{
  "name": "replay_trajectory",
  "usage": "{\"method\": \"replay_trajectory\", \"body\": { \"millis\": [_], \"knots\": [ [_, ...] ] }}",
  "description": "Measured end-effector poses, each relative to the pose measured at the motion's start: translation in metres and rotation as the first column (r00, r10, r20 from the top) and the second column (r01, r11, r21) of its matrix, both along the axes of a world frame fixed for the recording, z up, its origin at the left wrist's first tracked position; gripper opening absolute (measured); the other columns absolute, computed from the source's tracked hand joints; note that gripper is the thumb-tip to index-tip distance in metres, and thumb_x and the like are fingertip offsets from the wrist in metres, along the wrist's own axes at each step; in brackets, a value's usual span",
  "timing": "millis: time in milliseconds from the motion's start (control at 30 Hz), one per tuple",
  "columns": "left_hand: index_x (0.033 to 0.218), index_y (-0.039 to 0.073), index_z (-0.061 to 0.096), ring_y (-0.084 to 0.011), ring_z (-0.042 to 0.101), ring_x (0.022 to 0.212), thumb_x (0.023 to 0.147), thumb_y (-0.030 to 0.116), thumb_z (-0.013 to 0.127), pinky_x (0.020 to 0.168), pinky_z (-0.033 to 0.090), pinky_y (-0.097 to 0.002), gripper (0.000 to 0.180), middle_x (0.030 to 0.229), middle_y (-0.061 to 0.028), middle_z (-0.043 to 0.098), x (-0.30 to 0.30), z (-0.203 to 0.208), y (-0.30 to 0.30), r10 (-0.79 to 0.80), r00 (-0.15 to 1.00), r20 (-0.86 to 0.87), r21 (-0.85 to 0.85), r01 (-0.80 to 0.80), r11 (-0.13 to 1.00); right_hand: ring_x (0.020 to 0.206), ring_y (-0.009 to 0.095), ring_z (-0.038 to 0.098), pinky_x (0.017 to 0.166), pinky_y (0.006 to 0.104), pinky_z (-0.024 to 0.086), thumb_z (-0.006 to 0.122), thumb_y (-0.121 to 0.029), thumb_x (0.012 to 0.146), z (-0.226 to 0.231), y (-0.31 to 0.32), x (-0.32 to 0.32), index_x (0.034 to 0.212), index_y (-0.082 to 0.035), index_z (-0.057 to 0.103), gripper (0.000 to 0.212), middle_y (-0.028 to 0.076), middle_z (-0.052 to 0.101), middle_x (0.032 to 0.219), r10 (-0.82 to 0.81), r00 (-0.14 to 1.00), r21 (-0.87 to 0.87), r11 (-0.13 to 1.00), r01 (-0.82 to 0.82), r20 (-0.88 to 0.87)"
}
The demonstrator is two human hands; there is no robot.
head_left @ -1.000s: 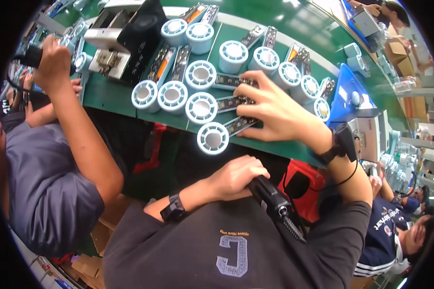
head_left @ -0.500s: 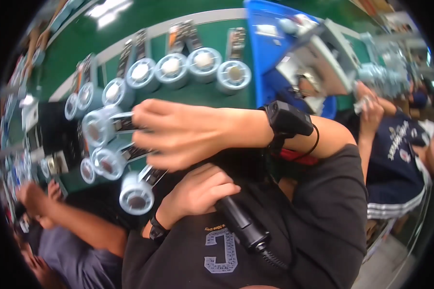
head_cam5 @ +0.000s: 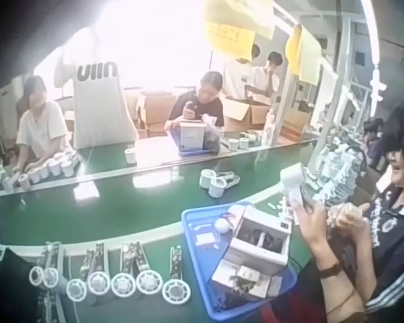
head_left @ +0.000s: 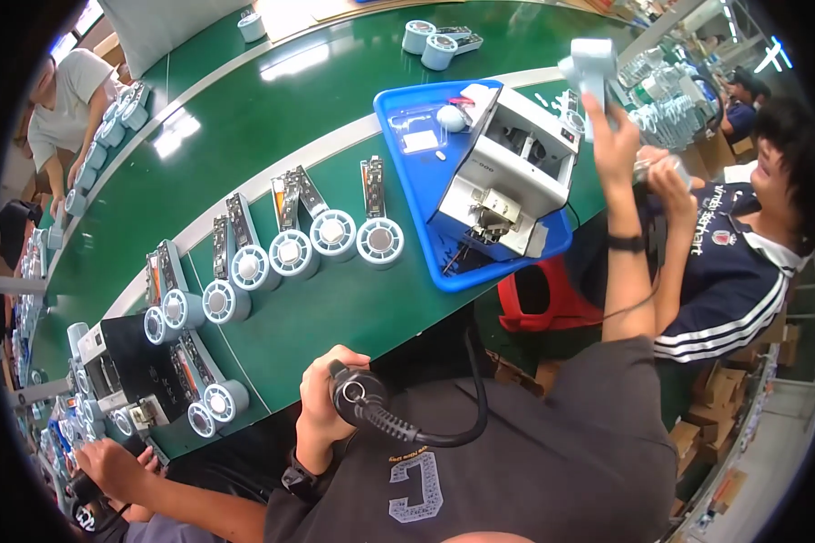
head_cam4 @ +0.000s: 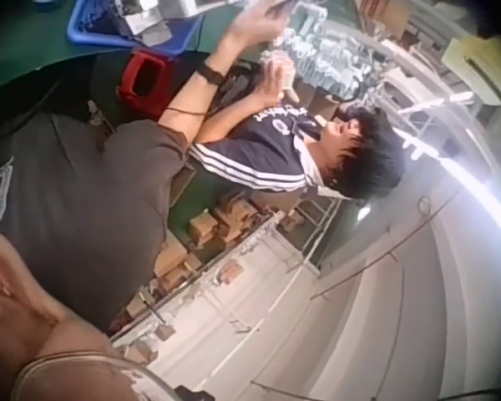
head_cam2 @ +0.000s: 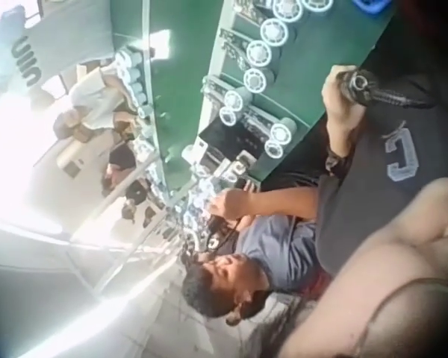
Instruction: Assemble electronic components using an electric screwdriver at a factory workbench.
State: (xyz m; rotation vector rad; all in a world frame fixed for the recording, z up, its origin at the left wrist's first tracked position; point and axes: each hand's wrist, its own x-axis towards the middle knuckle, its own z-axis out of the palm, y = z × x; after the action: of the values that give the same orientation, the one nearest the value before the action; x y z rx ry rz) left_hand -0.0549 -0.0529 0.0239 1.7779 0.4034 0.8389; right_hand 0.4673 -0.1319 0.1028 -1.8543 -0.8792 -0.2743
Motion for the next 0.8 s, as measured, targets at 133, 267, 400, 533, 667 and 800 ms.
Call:
{"method": "replay_trajectory", "body": {
  "millis": [133,267,400,533,667,800],
  "knots": [
    [0.114,0.005,0.059,-0.0194,0.063,0.083,0.083,-0.006,0.076,0.082,0.052,-0.0351,0.037,0.083,-0.0061,0.065,-0.007,0.002,0.002,0.01,0.999,-0.043,0.009,-0.009,1.0,0.093,0.032,0.06,0.089,0.0401,0.047,0.083,-0.039,0.095,-0.042,-0.044,-0.04,0.101,0.004,0.078,0.043,0.013,0.074,0.099,-0.22,0.899,-0.176,0.936,0.303,0.379],
    [0.114,0.005,0.06,-0.0191,0.063,0.08,0.083,-0.007,0.076,0.077,0.053,-0.0341,0.037,0.083,-0.0063,0.065,-0.001,0.005,0.01,-0.007,1.0,-0.025,0.047,0.008,0.999,0.101,0.036,0.06,0.092,0.0426,0.048,0.082,-0.049,0.093,-0.071,-0.081,-0.029,0.107,0.001,0.081,0.053,0.016,0.075,0.105,-0.319,0.863,-0.32,0.833,0.452,0.392],
    [0.12,-0.001,0.06,-0.0262,0.067,0.075,0.078,-0.003,0.08,0.069,0.054,-0.038,0.047,0.092,-0.0129,0.07,0.011,0.001,0.016,-0.036,0.998,0.054,0.13,0.029,0.991,0.102,0.038,0.061,0.095,0.0452,0.048,0.082,-0.05,0.093,-0.097,-0.091,-0.024,0.104,0.0,0.081,0.051,0.017,0.075,0.107,-0.254,0.847,-0.356,0.823,0.443,0.467],
    [0.126,-0.001,0.061,-0.0321,0.07,0.08,0.074,-0.001,0.082,0.07,0.055,-0.0416,0.056,0.101,-0.0162,0.074,0.023,0.023,0.019,-0.103,0.994,-0.017,0.146,0.105,0.984,0.112,0.043,0.065,0.104,0.0465,0.049,0.083,-0.034,0.089,-0.107,-0.095,0.004,0.125,-0.001,0.075,0.049,0.021,0.071,0.13,-0.163,0.798,-0.542,0.654,0.528,0.581],
    [0.125,0.002,0.062,-0.0333,0.07,0.084,0.072,0.0,0.084,0.074,0.054,-0.0417,0.058,0.105,-0.0152,0.073,0.034,0.016,0.017,-0.115,0.993,0.036,0.161,0.108,0.981,0.12,0.041,0.063,0.109,0.0466,0.048,0.081,-0.029,0.091,-0.121,-0.087,0.038,0.133,-0.004,0.073,0.049,0.02,0.07,0.134,-0.063,0.819,-0.415,0.838,0.354,0.57],
    [0.125,0.002,0.062,-0.0352,0.069,0.086,0.073,0.001,0.086,0.076,0.055,-0.0426,0.058,0.107,-0.015,0.071,0.035,0.019,0.002,-0.002,1.0,0.015,0.112,0.0,0.994,0.129,0.029,0.061,0.118,0.0389,0.045,0.062,-0.017,0.108,-0.07,-0.097,-0.078,0.144,0.009,0.061,0.044,0.021,0.064,0.139,0.02,0.993,0.161,0.987,-0.002,-0.113]
  ]
}}
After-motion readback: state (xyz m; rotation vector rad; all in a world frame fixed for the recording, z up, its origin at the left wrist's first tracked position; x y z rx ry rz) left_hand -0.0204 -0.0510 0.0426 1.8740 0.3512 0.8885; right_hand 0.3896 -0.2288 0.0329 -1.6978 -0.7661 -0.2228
